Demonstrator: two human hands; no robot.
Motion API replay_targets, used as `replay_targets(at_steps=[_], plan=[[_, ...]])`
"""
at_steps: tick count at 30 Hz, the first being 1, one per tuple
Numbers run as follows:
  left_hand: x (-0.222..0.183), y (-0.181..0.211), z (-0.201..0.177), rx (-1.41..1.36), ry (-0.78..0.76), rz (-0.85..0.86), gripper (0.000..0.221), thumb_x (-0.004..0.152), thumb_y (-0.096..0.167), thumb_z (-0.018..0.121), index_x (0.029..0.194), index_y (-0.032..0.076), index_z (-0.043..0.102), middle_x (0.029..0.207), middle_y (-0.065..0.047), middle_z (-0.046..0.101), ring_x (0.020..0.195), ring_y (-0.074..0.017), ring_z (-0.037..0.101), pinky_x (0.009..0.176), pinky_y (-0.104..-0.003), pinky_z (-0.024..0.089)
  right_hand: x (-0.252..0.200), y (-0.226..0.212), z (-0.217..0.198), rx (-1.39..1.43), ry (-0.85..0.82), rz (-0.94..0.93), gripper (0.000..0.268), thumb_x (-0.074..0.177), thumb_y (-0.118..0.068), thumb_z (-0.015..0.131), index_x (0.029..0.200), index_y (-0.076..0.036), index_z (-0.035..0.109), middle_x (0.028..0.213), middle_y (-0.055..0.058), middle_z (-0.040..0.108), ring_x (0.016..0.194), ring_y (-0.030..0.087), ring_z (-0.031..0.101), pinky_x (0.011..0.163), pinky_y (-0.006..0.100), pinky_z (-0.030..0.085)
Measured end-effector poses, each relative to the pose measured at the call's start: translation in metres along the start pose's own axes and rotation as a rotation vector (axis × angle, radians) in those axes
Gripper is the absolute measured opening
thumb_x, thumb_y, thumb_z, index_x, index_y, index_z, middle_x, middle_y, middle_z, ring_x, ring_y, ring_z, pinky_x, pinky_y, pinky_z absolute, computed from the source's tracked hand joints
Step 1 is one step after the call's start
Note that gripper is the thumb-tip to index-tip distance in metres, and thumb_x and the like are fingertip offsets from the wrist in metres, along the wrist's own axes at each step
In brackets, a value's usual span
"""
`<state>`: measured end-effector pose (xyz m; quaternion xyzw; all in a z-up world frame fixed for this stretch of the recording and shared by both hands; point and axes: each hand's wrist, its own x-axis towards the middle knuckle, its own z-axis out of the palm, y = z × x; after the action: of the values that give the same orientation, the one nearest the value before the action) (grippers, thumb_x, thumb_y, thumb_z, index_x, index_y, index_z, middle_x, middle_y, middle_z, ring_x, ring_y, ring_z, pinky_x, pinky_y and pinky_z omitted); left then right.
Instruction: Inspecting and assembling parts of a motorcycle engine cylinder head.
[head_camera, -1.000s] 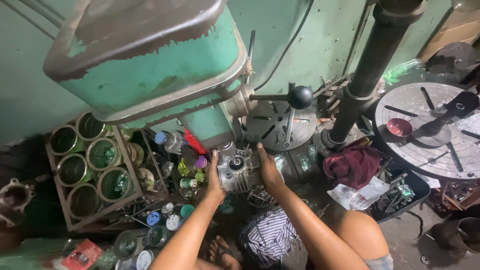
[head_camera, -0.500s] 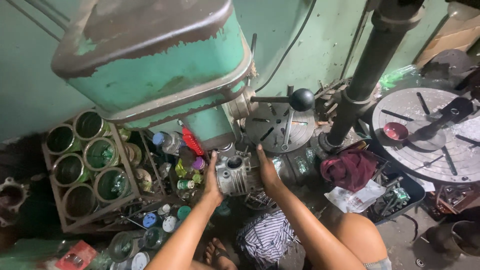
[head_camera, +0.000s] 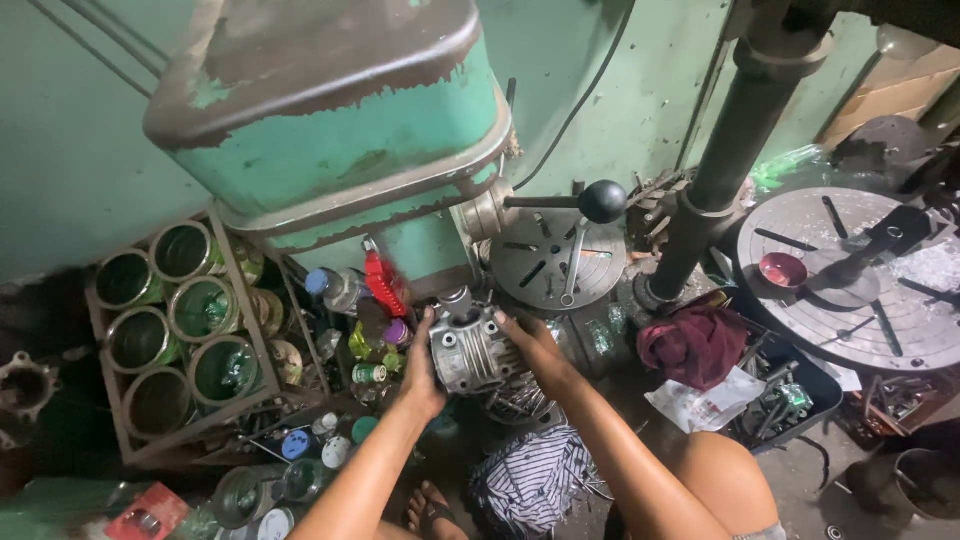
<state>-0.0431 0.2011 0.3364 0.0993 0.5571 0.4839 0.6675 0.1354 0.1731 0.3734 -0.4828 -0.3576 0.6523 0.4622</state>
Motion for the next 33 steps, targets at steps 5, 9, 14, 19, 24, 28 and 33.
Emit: replay_targets(at_steps=[5,9,14,19,24,28,33], plan=[[-0.043,0.022,0.018,0.035,0.003,0.002,0.086,0.079,0.071,0.067,0.140,0.011,0.062,0.133,-0.017,0.067,0.120,-0.0365,0.064,0.101,-0.056,0.051,-0.001,0.000,-0.004,-0.055,-0.046,-0.062,0.089,0.088,-0.056,0.075,0.145,0.008,0.052,0.141,0.034,0.057,0.138,0.048,0.050,0.113,0.059,0.039],[-0.029,0.023,0.014,0.051,-0.002,0.009,0.084,0.081,0.071,0.066,0.140,0.011,0.062,0.135,-0.017,0.066,0.123,-0.0366,0.064,0.102,-0.056,0.050,0.008,0.010,-0.007,-0.056,-0.063,-0.105,0.085,0.090,-0.054,0.073,0.146,0.007,0.052,0.140,0.035,0.058,0.137,0.046,0.051,0.112,0.060,0.040],[-0.006,0.019,0.000,0.034,0.020,0.000,0.075,0.084,0.066,0.068,0.137,0.013,0.064,0.133,-0.012,0.068,0.119,-0.0333,0.066,0.100,-0.054,0.052,-0.013,-0.020,0.003,-0.098,-0.080,-0.162,0.080,0.087,-0.047,0.077,0.145,0.004,0.055,0.137,0.032,0.061,0.134,0.044,0.055,0.111,0.056,0.042],[-0.003,0.019,-0.002,0.074,-0.002,0.025,0.074,0.081,0.066,0.070,0.133,0.013,0.067,0.128,-0.013,0.069,0.115,-0.0333,0.067,0.096,-0.054,0.054,-0.011,-0.013,0.000,-0.092,-0.068,-0.151,0.072,0.088,-0.041,0.076,0.140,0.005,0.058,0.130,0.032,0.065,0.128,0.042,0.058,0.108,0.056,0.044],[-0.008,0.020,-0.001,0.103,-0.007,0.028,0.071,0.082,0.066,0.070,0.130,0.013,0.068,0.124,-0.013,0.070,0.110,-0.0318,0.068,0.092,-0.052,0.056,-0.013,-0.014,0.006,-0.052,-0.051,-0.155,0.071,0.087,-0.040,0.077,0.139,0.005,0.059,0.129,0.030,0.066,0.126,0.038,0.059,0.108,0.055,0.044],[-0.008,0.019,0.002,0.091,-0.026,0.043,0.071,0.082,0.065,0.071,0.129,0.012,0.068,0.123,-0.013,0.071,0.110,-0.0308,0.068,0.093,-0.050,0.056,-0.006,0.002,0.003,-0.061,-0.048,-0.159,0.071,0.088,-0.042,0.077,0.138,0.005,0.059,0.129,0.031,0.065,0.124,0.040,0.059,0.107,0.055,0.045],[0.005,0.009,-0.007,0.090,-0.028,0.036,0.075,0.082,0.067,0.070,0.132,0.010,0.067,0.127,-0.015,0.069,0.115,-0.0329,0.067,0.097,-0.052,0.055,-0.006,0.002,0.004,-0.066,-0.036,-0.132,0.078,0.087,-0.048,0.078,0.142,0.003,0.057,0.133,0.032,0.063,0.125,0.040,0.059,0.106,0.054,0.046]])
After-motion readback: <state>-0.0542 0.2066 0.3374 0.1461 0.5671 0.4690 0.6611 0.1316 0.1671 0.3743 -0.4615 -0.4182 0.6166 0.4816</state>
